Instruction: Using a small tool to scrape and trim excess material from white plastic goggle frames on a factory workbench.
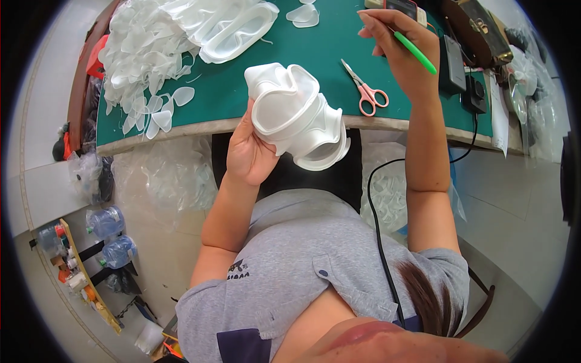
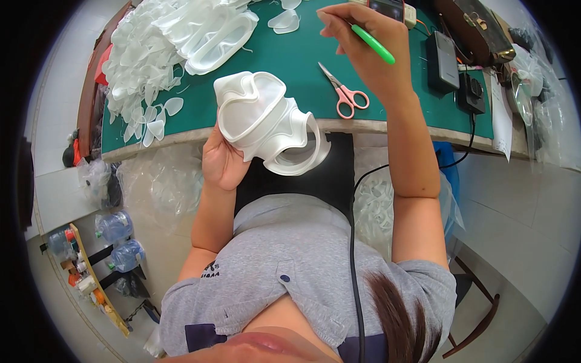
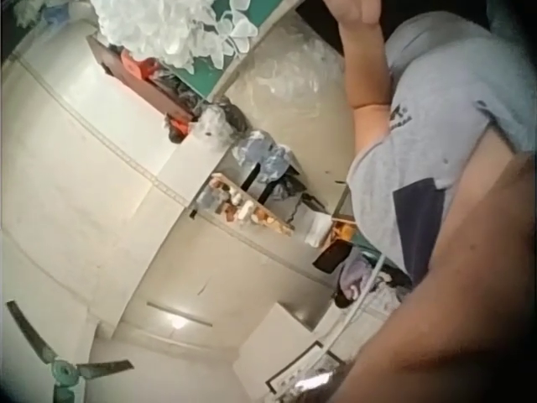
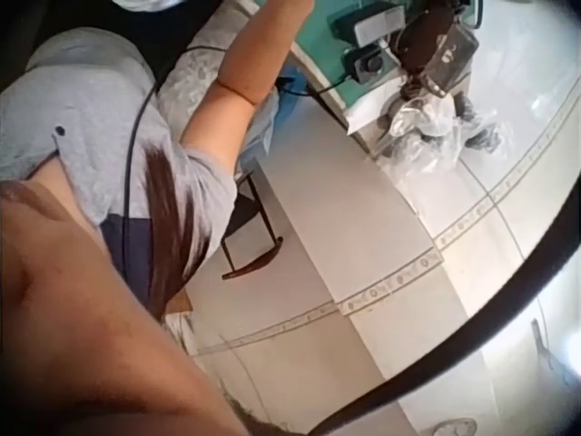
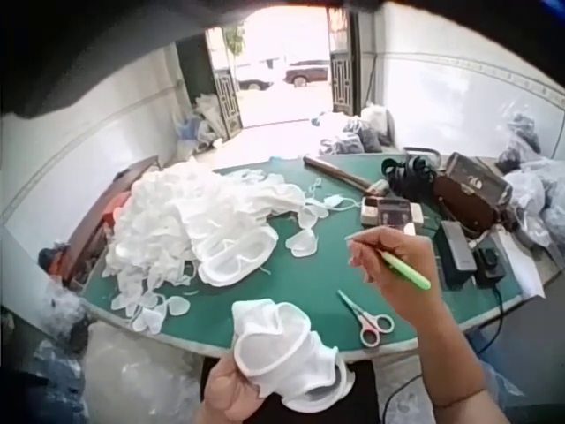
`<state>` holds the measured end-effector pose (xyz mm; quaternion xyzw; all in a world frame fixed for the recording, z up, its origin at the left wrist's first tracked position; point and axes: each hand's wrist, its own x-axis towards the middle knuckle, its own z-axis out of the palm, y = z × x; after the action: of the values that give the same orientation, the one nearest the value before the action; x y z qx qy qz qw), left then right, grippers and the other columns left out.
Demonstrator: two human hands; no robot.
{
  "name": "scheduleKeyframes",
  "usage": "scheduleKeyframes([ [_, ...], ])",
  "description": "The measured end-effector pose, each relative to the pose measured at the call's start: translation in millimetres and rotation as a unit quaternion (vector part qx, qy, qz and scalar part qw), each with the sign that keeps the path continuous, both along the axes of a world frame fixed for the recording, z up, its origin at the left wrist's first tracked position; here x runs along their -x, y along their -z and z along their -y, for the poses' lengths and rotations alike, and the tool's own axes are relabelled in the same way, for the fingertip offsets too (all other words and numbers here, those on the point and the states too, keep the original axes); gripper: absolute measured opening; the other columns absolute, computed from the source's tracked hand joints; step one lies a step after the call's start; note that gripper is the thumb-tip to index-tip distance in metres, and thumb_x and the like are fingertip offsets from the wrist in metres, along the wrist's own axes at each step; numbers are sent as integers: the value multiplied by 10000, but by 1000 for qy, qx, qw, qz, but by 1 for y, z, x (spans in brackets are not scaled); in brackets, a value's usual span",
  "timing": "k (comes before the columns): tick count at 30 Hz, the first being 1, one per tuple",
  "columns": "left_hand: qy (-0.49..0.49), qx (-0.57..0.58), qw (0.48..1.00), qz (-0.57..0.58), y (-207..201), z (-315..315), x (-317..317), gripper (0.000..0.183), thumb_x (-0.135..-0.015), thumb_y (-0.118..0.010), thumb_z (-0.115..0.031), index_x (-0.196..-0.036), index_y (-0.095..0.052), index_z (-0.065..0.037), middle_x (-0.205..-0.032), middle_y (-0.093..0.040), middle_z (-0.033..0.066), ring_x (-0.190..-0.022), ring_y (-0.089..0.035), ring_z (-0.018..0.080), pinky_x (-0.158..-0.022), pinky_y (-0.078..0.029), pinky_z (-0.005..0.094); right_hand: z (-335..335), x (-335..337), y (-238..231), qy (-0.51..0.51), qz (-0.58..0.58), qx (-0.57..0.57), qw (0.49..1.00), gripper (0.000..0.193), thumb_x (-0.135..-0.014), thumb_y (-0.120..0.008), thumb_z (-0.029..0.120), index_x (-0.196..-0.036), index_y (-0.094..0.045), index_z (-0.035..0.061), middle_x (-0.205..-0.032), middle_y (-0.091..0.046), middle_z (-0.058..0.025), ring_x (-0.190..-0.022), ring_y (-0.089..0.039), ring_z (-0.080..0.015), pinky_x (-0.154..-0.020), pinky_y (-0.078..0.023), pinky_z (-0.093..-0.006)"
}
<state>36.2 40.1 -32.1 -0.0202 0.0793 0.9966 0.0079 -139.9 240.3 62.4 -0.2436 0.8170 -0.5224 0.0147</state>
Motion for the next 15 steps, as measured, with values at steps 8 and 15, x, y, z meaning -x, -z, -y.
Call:
scheduleKeyframes([
  [8,3,21,996,-91,-17,-7,0,496,-995,-401,-154,-1441,-223,-25,-1448,-362,142,-1345,-362,267,-1138,-278,445,6,-42,30,-165,-32,179,969,293,-983,-489,169,-1150,-620,-33,-924,-671,-110,-787,-613,-131,-700,-509,-253],
  [15,-23,187,980,-55,-26,-12,-4,654,-932,-508,-77,-1464,-132,-21,-1475,-295,168,-1378,-302,280,-1145,-244,428,16,-68,40,-221,-178,151,947,210,-811,-689,45,-1021,-692,36,-870,-646,-105,-757,-619,-179,-672,-501,-256],
])
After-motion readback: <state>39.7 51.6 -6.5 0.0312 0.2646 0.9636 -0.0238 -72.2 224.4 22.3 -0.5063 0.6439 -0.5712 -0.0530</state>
